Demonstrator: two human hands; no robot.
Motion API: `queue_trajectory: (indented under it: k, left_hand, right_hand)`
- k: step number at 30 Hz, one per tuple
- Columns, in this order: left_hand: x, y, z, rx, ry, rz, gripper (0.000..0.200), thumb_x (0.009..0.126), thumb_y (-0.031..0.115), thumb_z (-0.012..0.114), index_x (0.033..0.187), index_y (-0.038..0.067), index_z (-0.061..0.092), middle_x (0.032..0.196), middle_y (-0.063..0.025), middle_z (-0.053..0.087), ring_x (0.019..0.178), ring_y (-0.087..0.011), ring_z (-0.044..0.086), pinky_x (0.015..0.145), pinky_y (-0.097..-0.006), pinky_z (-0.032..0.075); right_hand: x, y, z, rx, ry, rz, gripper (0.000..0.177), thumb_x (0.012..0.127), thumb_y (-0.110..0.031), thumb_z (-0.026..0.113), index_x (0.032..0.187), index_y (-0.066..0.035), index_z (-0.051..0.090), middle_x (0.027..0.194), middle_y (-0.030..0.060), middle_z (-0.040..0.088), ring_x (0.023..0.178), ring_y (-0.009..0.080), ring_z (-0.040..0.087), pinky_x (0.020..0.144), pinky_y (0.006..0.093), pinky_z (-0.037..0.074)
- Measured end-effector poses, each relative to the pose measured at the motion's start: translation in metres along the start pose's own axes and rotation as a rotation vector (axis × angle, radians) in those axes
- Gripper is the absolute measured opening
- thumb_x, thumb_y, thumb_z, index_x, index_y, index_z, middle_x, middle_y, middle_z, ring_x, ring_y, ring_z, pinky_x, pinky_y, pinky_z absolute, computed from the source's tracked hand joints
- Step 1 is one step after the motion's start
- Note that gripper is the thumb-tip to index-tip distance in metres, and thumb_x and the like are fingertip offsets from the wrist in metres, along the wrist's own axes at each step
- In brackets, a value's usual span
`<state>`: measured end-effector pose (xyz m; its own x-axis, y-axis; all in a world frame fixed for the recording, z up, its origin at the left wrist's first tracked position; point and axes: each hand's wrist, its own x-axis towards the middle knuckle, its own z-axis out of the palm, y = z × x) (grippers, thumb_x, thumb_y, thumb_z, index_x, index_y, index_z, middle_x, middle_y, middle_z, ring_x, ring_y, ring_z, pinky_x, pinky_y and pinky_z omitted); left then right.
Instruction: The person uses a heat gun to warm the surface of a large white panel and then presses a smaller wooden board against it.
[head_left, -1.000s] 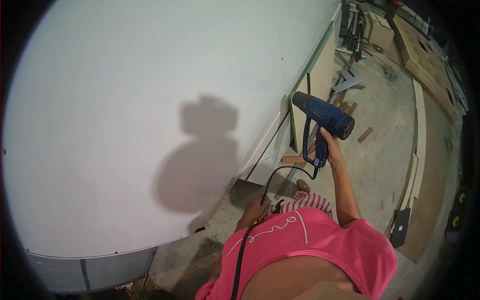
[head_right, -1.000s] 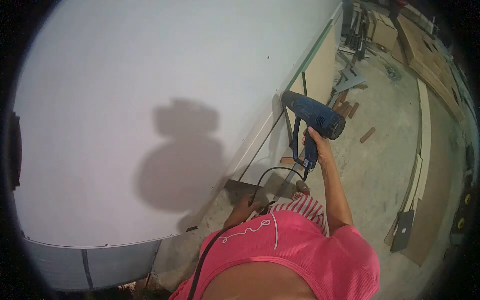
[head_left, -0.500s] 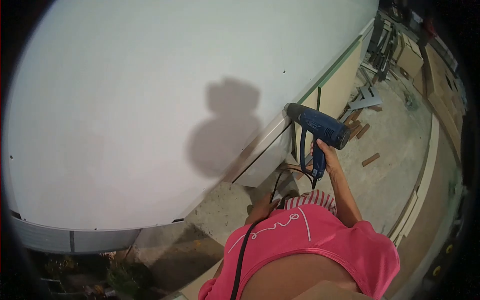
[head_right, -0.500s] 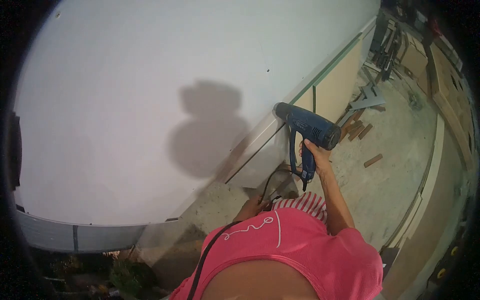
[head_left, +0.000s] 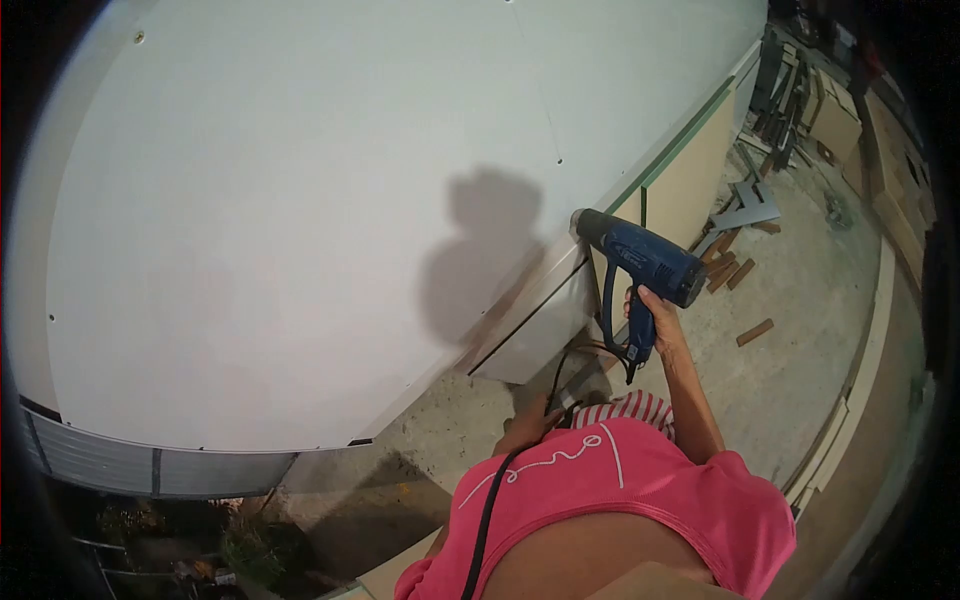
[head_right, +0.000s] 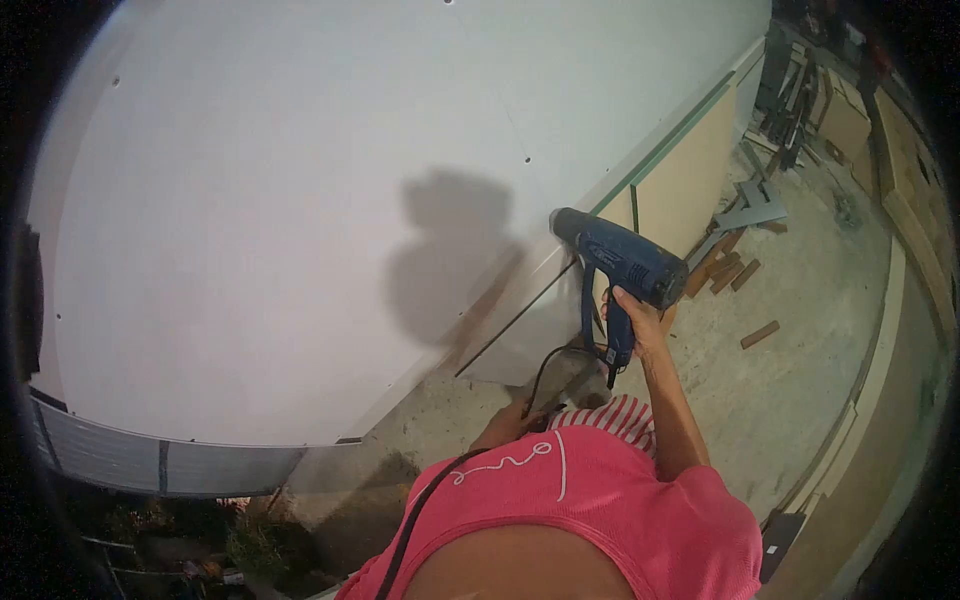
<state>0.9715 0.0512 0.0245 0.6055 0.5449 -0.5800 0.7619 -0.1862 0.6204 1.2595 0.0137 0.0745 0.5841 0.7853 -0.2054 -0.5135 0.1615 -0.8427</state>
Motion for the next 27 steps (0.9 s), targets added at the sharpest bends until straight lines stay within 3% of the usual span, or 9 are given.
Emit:
queue_trajectory:
  k: [3, 5, 11, 14, 17, 20, 22, 24, 27]
  left_hand:
    - [0.002, 0.0, 0.003, -0.015, -0.004, -0.009, 0.05, 0.088, 0.039, 0.052, 0.122, 0.003, 0.042, 0.112, -0.0277, 0.054, 0.105, -0.0426, 0.052, 0.086, -0.0454, 0.041]
    - [0.006, -0.004, 0.009, -0.009, -0.019, -0.018, 0.051, 0.089, 0.039, 0.051, 0.124, 0.003, 0.041, 0.113, -0.0285, 0.053, 0.106, -0.0429, 0.051, 0.087, -0.0454, 0.041]
    - [0.006, -0.003, 0.013, -0.05, 0.035, 0.12, 0.058, 0.089, 0.042, 0.05, 0.129, 0.002, 0.037, 0.115, -0.0302, 0.052, 0.107, -0.0438, 0.051, 0.087, -0.0443, 0.042]
    - [0.02, -0.017, 0.031, -0.021, 0.049, 0.062, 0.058, 0.089, 0.044, 0.05, 0.128, 0.002, 0.039, 0.11, -0.0301, 0.054, 0.104, -0.0445, 0.052, 0.084, -0.0455, 0.043]
    - [0.025, -0.02, 0.038, 0.021, 0.092, 0.084, 0.058, 0.088, 0.044, 0.052, 0.127, 0.003, 0.039, 0.107, -0.0303, 0.055, 0.102, -0.0441, 0.053, 0.083, -0.046, 0.043]
    - [0.01, 0.0, 0.031, 0.018, 0.041, -0.031, 0.057, 0.088, 0.044, 0.052, 0.127, 0.004, 0.039, 0.109, -0.0295, 0.055, 0.103, -0.0429, 0.053, 0.084, -0.0457, 0.043]
    - [0.004, 0.002, 0.031, -0.06, 0.126, 0.124, 0.056, 0.088, 0.043, 0.053, 0.126, 0.004, 0.04, 0.111, -0.0281, 0.054, 0.104, -0.042, 0.053, 0.084, -0.0447, 0.043]
    - [0.015, -0.009, 0.04, -0.085, 0.12, 0.123, 0.055, 0.088, 0.043, 0.053, 0.126, 0.005, 0.04, 0.112, -0.0274, 0.054, 0.105, -0.0417, 0.052, 0.085, -0.0445, 0.043]
    - [0.017, -0.015, 0.043, -0.096, 0.097, 0.112, 0.055, 0.087, 0.042, 0.054, 0.126, 0.006, 0.04, 0.113, -0.0265, 0.054, 0.106, -0.0413, 0.052, 0.085, -0.0442, 0.042]
  right_hand:
    - [-0.005, -0.012, 0.003, 0.015, -0.019, -0.039, 0.037, 0.081, -0.029, 0.067, 0.103, -0.002, 0.054, 0.082, 0.0069, 0.061, 0.068, 0.0154, 0.06, 0.063, 0.0282, 0.052]
    - [-0.009, -0.027, 0.007, 0.128, -0.054, -0.119, 0.03, 0.079, -0.02, 0.068, 0.101, -0.002, 0.056, 0.08, 0.0083, 0.062, 0.068, 0.0154, 0.061, 0.06, 0.0272, 0.052]
    - [-0.016, -0.059, 0.025, 0.105, -0.156, -0.207, 0.036, 0.077, -0.022, 0.07, 0.102, -0.001, 0.056, 0.081, 0.0089, 0.062, 0.068, 0.0158, 0.061, 0.061, 0.0292, 0.052]
    - [-0.021, -0.069, 0.032, 0.067, -0.169, -0.255, 0.035, 0.077, -0.021, 0.07, 0.102, -0.001, 0.057, 0.081, 0.0089, 0.062, 0.068, 0.0158, 0.061, 0.061, 0.0291, 0.052]
    - [-0.021, -0.071, 0.032, -0.017, -0.171, -0.269, 0.038, 0.078, -0.026, 0.067, 0.104, -0.001, 0.054, 0.081, 0.009, 0.061, 0.069, 0.0166, 0.06, 0.064, 0.0293, 0.052]
    - [-0.02, -0.071, 0.032, -0.003, -0.202, -0.268, 0.038, 0.078, -0.026, 0.068, 0.104, -0.001, 0.054, 0.081, 0.0096, 0.061, 0.069, 0.0164, 0.061, 0.063, 0.0294, 0.052]
    - [-0.017, -0.069, 0.03, -0.001, -0.202, -0.253, 0.039, 0.078, -0.026, 0.068, 0.104, -0.001, 0.054, 0.081, 0.0095, 0.061, 0.069, 0.0164, 0.061, 0.063, 0.0293, 0.052]
    - [-0.014, -0.068, 0.027, 0.0, -0.202, -0.24, 0.039, 0.078, -0.026, 0.068, 0.104, -0.001, 0.054, 0.081, 0.0094, 0.061, 0.068, 0.0164, 0.06, 0.063, 0.0292, 0.052]
    - [-0.015, -0.07, 0.028, 0.067, -0.24, -0.229, 0.028, 0.08, -0.017, 0.067, 0.101, -0.002, 0.057, 0.082, 0.0084, 0.063, 0.069, 0.0161, 0.061, 0.064, 0.0287, 0.052]
